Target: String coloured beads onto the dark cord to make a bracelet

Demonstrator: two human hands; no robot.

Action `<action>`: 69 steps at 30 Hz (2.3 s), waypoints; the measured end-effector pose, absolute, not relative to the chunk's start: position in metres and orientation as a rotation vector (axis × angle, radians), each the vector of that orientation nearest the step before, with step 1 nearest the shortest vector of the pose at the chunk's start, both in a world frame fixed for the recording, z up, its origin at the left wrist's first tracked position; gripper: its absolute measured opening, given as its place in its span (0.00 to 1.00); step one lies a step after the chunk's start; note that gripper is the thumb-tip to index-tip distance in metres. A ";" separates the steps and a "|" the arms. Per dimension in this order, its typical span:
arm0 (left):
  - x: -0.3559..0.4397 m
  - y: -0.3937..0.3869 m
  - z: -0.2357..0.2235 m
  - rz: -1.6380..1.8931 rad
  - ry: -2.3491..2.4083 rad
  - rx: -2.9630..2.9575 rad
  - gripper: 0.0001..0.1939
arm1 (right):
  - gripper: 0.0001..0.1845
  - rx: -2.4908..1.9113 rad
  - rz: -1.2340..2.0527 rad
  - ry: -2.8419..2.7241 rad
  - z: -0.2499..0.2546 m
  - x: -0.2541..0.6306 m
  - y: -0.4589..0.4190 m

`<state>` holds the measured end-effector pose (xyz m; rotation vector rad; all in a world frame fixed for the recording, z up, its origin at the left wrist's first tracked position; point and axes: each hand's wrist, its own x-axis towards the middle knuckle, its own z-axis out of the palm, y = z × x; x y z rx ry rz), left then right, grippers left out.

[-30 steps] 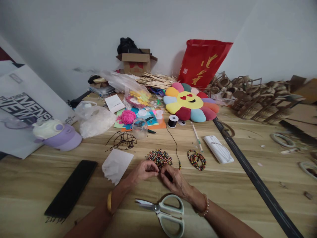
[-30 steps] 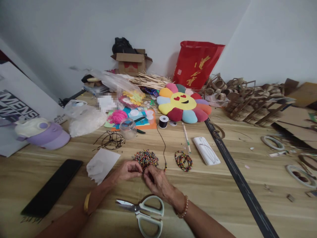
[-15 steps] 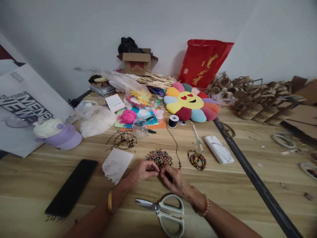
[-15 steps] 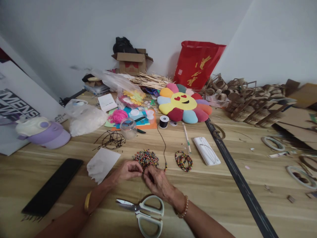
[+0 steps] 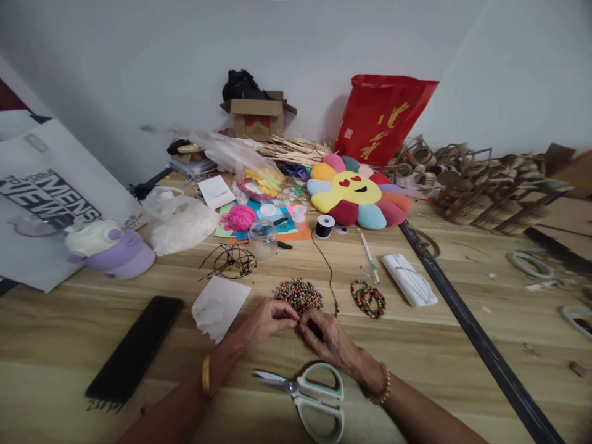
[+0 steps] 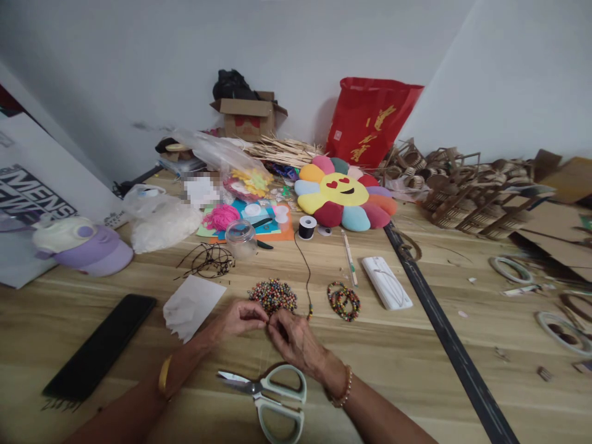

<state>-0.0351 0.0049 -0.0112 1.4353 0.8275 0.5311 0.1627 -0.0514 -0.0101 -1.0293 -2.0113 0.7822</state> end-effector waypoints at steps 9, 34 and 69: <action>-0.035 0.005 -0.006 0.534 0.859 1.512 0.12 | 0.08 -1.038 0.803 -2.017 -0.011 0.163 -0.052; -0.032 0.005 -0.012 0.563 0.836 1.310 0.15 | 0.09 -1.028 0.801 -2.035 -0.018 0.165 -0.050; -0.034 0.004 -0.001 0.576 0.832 1.320 0.13 | 0.08 -0.988 0.806 -2.024 -0.013 0.165 -0.053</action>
